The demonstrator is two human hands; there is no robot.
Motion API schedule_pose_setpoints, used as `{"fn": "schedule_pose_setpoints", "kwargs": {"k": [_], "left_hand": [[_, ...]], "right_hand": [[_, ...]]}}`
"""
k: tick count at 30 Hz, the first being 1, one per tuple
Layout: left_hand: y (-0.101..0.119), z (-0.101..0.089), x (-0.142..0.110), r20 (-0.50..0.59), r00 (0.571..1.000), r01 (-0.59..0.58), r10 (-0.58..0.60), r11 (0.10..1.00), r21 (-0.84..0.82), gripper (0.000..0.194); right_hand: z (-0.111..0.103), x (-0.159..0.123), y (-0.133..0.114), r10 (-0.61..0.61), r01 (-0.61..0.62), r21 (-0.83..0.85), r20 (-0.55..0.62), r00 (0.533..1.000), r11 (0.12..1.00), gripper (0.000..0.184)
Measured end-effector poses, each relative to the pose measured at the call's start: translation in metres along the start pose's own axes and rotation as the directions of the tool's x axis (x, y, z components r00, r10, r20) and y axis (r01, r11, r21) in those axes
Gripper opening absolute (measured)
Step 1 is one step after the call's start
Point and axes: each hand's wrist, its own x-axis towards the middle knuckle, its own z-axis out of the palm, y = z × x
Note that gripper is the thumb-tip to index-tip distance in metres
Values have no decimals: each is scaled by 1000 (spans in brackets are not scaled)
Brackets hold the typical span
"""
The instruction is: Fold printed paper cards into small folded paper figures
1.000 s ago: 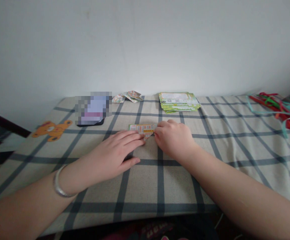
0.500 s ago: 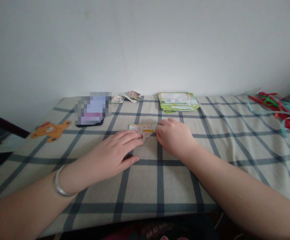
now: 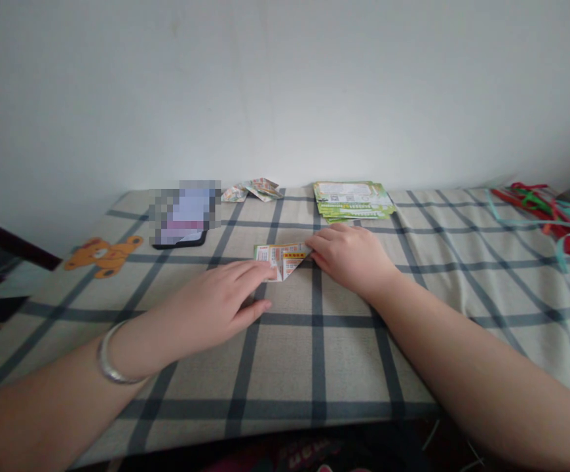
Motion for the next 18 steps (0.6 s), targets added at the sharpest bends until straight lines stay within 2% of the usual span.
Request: {"fn": "schedule_pose_setpoints", "kwargs": {"k": [2, 4, 9, 11, 15, 18], "left_hand": [[0, 0, 1, 1, 1000, 26, -26, 999, -20, 30], [-1, 2, 2, -27, 1000, -11, 10, 999, -39, 35], [-3, 6, 4, -51, 998, -27, 25, 999, -45, 33], [-3, 5, 4, -38, 999, -25, 24, 1000, -17, 35], [-1, 3, 3, -6, 1000, -25, 26, 999, 39, 38], [0, 3, 2, 3, 1000, -4, 4, 999, 41, 36]], "right_hand": [[2, 0, 4, -51, 52, 23, -17, 999, 998, 23], [4, 1, 7, -84, 85, 33, -40, 996, 996, 24], [6, 3, 9, -88, 93, 134, -49, 995, 987, 23], [7, 3, 8, -71, 78, 173, -45, 996, 982, 22], [9, 3, 7, 16, -9, 234, -26, 1000, 972, 35], [11, 2, 5, 50, -46, 281, -6, 999, 959, 36]]}}
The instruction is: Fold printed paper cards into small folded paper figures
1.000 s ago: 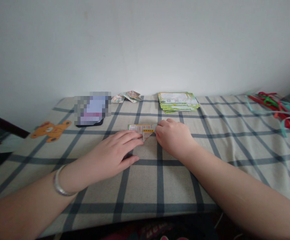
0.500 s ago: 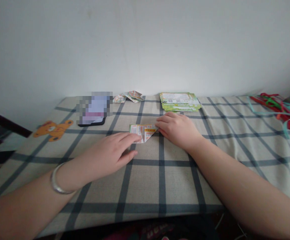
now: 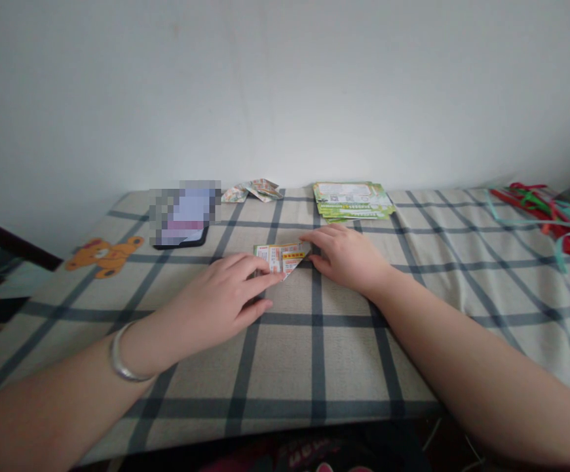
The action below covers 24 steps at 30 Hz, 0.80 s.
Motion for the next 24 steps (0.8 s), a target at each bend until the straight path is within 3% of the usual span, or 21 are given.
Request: {"fn": "schedule_pose_setpoints", "kwargs": {"k": [5, 14, 24], "left_hand": [[-2, 2, 0, -13, 1000, -1, 1, 1000, -21, 36], [-3, 2, 3, -40, 999, -20, 17, 997, -78, 33], [-1, 2, 5, -120, 988, -93, 93, 996, 8, 15]], "right_hand": [[-2, 0, -3, -26, 26, 28, -7, 1000, 999, 28], [-6, -4, -7, -122, 129, 44, -127, 984, 991, 17], [-10, -8, -44, -317, 325, 28, -157, 935, 945, 25]]}}
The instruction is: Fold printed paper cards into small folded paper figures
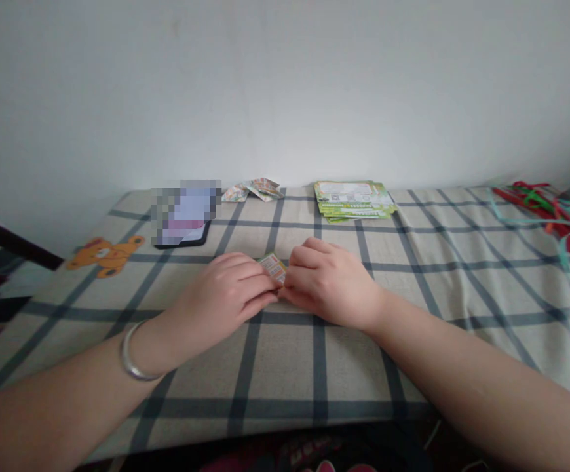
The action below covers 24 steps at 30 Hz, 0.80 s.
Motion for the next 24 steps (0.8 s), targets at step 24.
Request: {"fn": "schedule_pose_setpoints", "kwargs": {"k": [24], "left_hand": [[-2, 2, 1, -139, 970, 149, -201, 937, -317, 10]], "right_hand": [[14, 2, 21, 170, -126, 331, -109, 979, 935, 4]]}}
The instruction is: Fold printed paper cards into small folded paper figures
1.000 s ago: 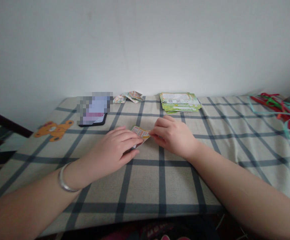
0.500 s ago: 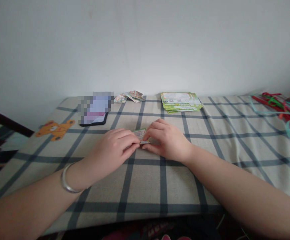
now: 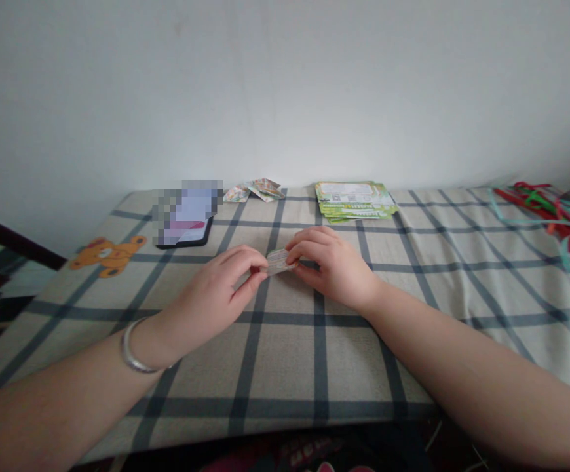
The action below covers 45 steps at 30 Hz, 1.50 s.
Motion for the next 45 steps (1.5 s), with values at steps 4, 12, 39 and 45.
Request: {"fn": "schedule_pose_setpoints", "kwargs": {"k": [4, 12, 39, 45], "left_hand": [[-1, -1, 0, 5, 999, 43, -43, 999, -7, 9], [0, 2, -3, -61, 991, 110, -115, 990, -89, 23], [-16, 2, 2, 21, 995, -99, 97, 979, 180, 15], [-9, -1, -1, 159, 981, -140, 107, 967, 212, 20]], "right_hand": [[2, -4, 0, 135, -127, 150, -49, 990, 981, 6], [1, -6, -7, 209, -168, 301, -107, 972, 939, 8], [12, -7, 2, 279, -281, 189, 39, 960, 941, 18], [10, -6, 1, 274, -268, 125, -29, 961, 955, 20]]}}
